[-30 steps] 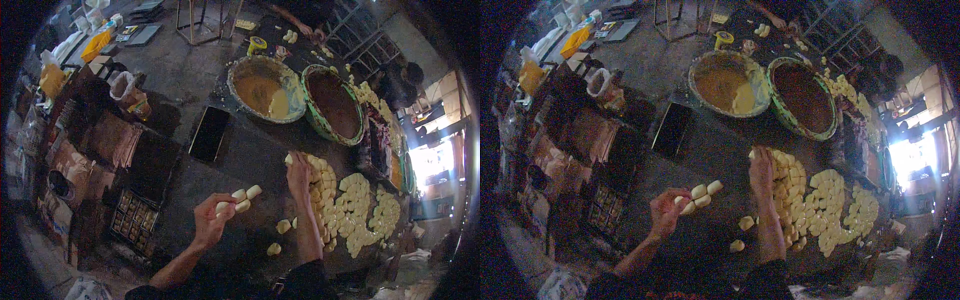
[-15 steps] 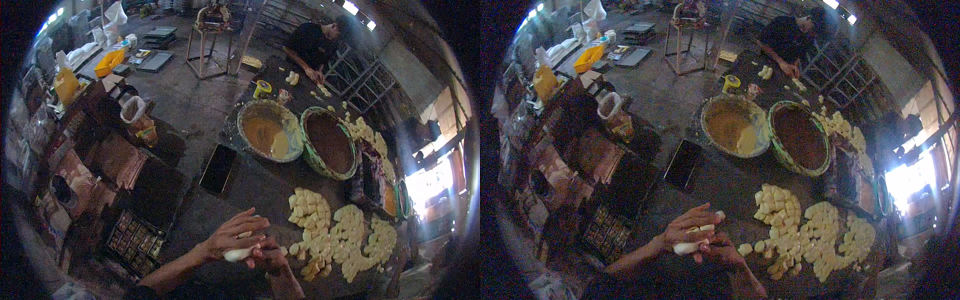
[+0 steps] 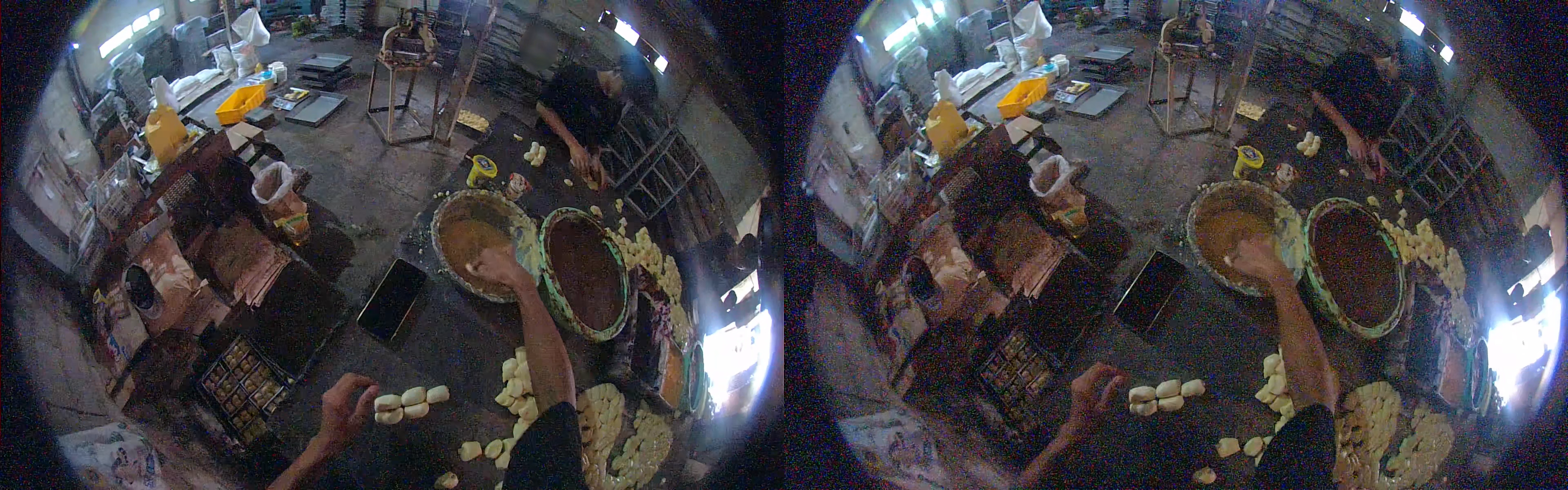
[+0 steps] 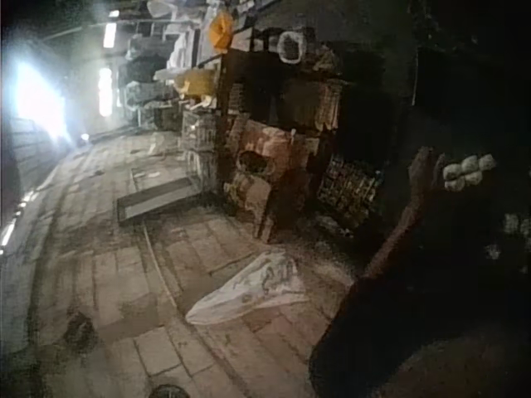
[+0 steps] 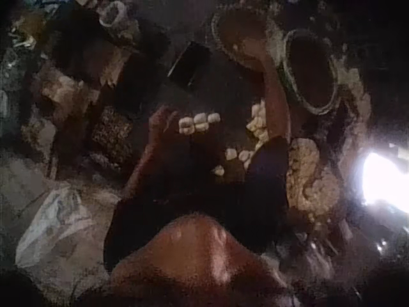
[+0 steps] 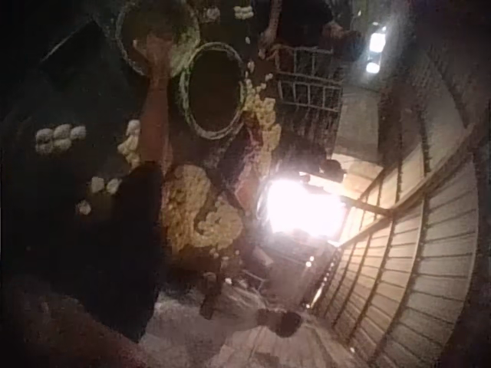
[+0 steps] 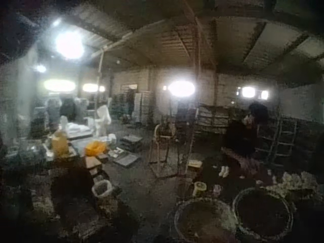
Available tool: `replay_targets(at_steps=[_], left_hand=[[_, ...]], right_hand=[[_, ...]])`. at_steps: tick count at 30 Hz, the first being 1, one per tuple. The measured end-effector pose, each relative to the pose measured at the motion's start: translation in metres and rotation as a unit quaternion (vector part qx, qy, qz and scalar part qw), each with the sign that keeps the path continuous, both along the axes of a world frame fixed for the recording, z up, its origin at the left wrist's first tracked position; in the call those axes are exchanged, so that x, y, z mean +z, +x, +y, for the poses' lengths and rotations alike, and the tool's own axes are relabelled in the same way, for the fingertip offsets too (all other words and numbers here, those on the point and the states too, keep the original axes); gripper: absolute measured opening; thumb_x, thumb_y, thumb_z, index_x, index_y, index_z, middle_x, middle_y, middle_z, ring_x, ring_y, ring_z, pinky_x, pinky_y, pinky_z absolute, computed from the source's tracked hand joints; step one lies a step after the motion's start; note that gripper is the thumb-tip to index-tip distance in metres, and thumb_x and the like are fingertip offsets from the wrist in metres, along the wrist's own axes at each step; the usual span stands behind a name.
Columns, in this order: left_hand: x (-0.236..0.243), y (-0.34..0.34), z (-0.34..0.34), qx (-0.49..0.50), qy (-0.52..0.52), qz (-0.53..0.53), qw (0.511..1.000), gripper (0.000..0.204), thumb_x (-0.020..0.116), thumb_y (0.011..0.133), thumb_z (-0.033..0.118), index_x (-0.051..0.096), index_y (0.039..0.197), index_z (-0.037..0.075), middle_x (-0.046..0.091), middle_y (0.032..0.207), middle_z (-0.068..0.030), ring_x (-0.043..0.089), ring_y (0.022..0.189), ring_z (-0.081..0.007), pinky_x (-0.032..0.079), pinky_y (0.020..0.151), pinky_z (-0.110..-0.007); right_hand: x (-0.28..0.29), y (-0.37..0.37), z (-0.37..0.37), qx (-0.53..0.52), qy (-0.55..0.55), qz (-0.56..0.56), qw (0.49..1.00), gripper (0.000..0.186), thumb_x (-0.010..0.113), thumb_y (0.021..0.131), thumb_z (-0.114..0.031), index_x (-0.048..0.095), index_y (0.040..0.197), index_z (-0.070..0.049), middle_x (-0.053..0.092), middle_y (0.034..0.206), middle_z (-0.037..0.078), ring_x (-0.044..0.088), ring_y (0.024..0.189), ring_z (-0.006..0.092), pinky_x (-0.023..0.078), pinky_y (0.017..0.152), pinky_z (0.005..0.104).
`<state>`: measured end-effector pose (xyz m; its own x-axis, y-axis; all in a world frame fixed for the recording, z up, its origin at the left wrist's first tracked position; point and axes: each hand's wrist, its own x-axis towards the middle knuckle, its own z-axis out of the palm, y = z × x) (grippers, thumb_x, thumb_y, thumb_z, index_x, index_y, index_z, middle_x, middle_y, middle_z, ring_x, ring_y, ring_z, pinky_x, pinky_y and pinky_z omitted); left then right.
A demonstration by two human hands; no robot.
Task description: Preparing and filling dough buns with chocolate or jam and placing them onto bakery trays.
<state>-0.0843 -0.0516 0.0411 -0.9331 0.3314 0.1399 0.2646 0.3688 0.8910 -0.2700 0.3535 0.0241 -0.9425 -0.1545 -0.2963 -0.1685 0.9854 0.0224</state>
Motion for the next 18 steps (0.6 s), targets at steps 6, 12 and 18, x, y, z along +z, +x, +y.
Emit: replay_targets(at_steps=[6,12,18], left_hand=[[0.015,-0.003,0.011,-0.076,0.031,-0.042,0.996,0.016,0.062,0.09,0.015,0.062,0.098,0.002,0.065,0.095,-0.0133,0.065,0.09,-0.0237,0.051,0.075,-0.037],[0.011,0.019,0.038,-0.207,0.351,-0.354,0.842,0.022,0.055,0.096,0.018,0.054,0.111,0.003,0.061,0.106,-0.0076,0.062,0.095,-0.0173,0.051,0.081,-0.033],[0.028,0.027,-0.009,-0.222,0.356,-0.387,0.821,0.021,0.051,0.097,0.015,0.052,0.114,0.003,0.058,0.104,-0.0054,0.059,0.096,-0.0161,0.054,0.084,-0.034]], right_hand=[[0.079,0.121,-0.06,-0.233,-0.549,0.049,0.801,0.031,0.059,0.085,-0.034,0.063,0.08,-0.004,0.063,0.075,0.009,0.06,0.069,0.0197,0.048,0.064,0.0328],[0.084,0.258,-0.185,-0.368,-0.77,-0.037,0.52,0.027,0.06,0.089,-0.027,0.063,0.095,-0.001,0.066,0.081,0.006,0.065,0.071,0.0213,0.054,0.067,0.0353],[0.096,0.306,-0.273,-0.314,-0.336,0.174,0.871,0.024,0.062,0.089,-0.019,0.062,0.107,-0.002,0.069,0.081,0.014,0.065,0.067,0.0176,0.051,0.064,0.0317]])
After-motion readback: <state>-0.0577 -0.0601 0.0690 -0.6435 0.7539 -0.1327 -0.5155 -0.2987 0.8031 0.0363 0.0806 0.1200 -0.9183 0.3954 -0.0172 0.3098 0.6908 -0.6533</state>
